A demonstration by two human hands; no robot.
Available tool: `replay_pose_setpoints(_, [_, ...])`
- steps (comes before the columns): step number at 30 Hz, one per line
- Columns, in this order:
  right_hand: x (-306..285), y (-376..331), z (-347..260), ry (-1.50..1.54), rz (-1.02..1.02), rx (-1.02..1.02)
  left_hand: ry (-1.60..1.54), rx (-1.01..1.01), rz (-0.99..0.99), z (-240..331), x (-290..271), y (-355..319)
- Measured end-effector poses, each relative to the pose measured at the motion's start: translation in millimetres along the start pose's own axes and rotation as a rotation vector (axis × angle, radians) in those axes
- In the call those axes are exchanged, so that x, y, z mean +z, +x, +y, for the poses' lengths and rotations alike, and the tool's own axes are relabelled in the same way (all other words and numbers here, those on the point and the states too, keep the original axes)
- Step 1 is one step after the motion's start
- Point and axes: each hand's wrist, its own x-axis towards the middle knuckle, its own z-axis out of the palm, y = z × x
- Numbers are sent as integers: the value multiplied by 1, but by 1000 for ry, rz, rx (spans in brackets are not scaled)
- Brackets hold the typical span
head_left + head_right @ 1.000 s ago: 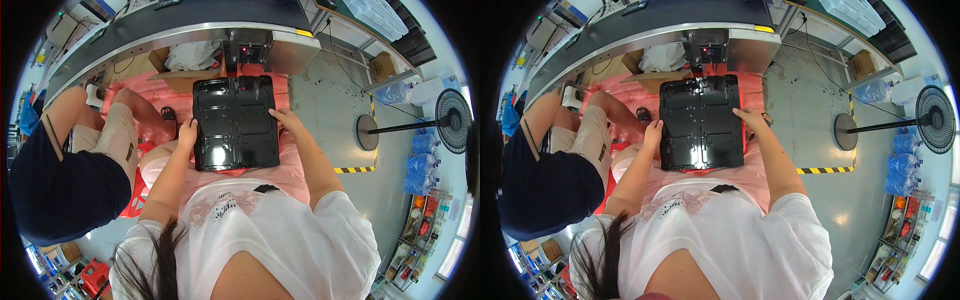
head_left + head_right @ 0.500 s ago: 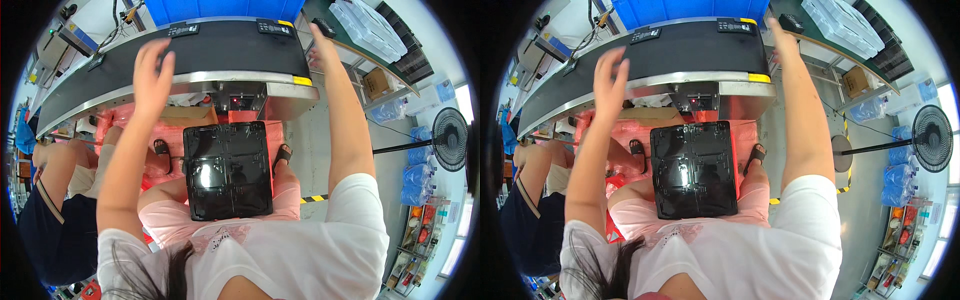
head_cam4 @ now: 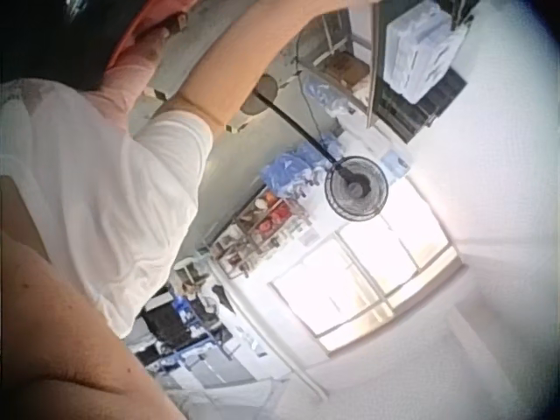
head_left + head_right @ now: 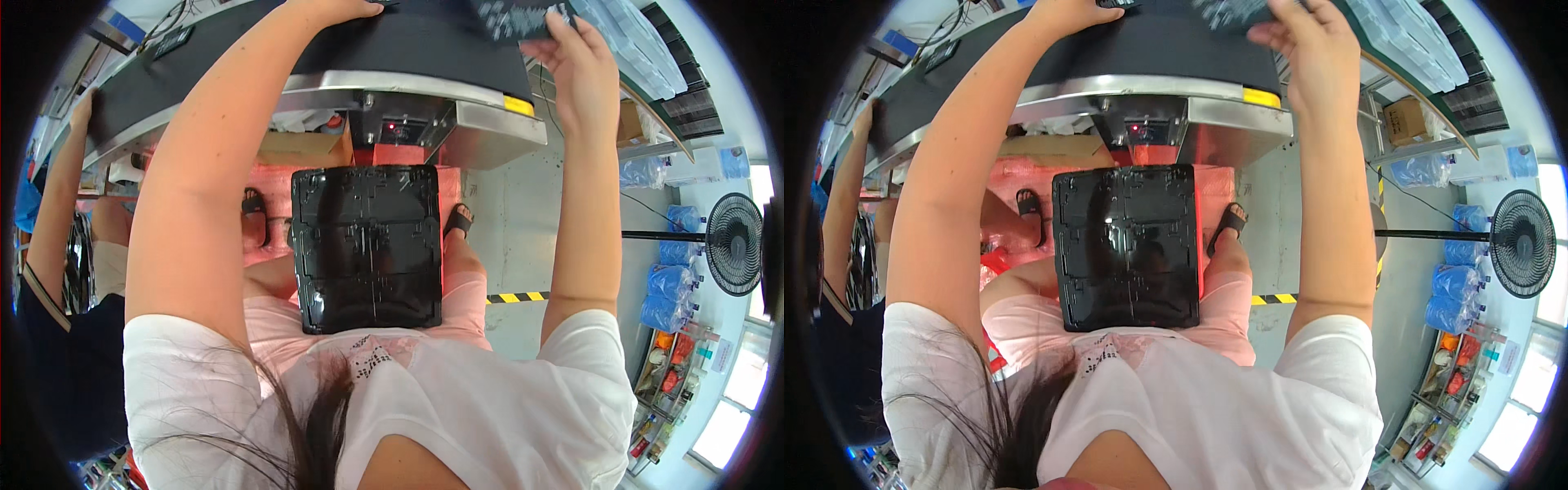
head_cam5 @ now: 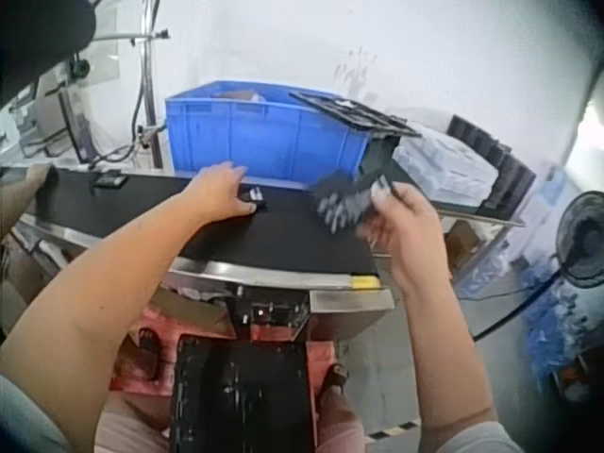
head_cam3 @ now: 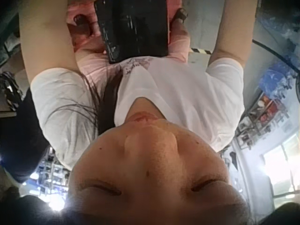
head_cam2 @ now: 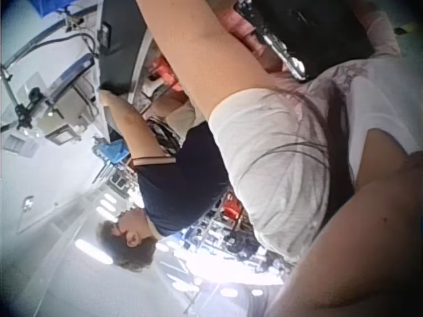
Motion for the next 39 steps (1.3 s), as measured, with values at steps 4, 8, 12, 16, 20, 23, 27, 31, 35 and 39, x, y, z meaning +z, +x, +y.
replay_pose_setpoints(4, [67, -87, 30, -602, -25, 435, -160, -71, 197, 15, -20, -65])
replay_pose_setpoints(8, [32, -152, 153, -662, -180, 508, -294, -66, 326, 27, -21, -128])
replay_pose_setpoints(12, [-3, -174, 219, -1252, -132, 112, -504, -112, 304, 44, -20, -202])
replay_pose_setpoints(16, [13, -181, 213, -1581, -128, -85, -506, -252, 126, 61, 10, -245])
replay_pose_setpoints(20, [26, -221, 226, -1676, -376, -53, -279, -507, -157, 64, 78, -256])
replay_pose_setpoints(23, [24, -237, 231, -1800, -377, -17, -243, -574, -202, 63, 135, -263])
replay_pose_setpoints(27, [22, -240, 231, -1840, -391, -9, -61, -614, -42, 75, 160, -275])
replay_pose_setpoints(31, [26, -235, 220, -1901, -468, 110, -97, -559, -88, 77, 162, -301])
replay_pose_setpoints(35, [19, -234, 215, -1864, -464, 94, -207, -548, 34, 82, 164, -317])
replay_pose_setpoints(39, [27, -205, 179, -1495, -589, 450, -146, -692, 78, 84, 166, -313])
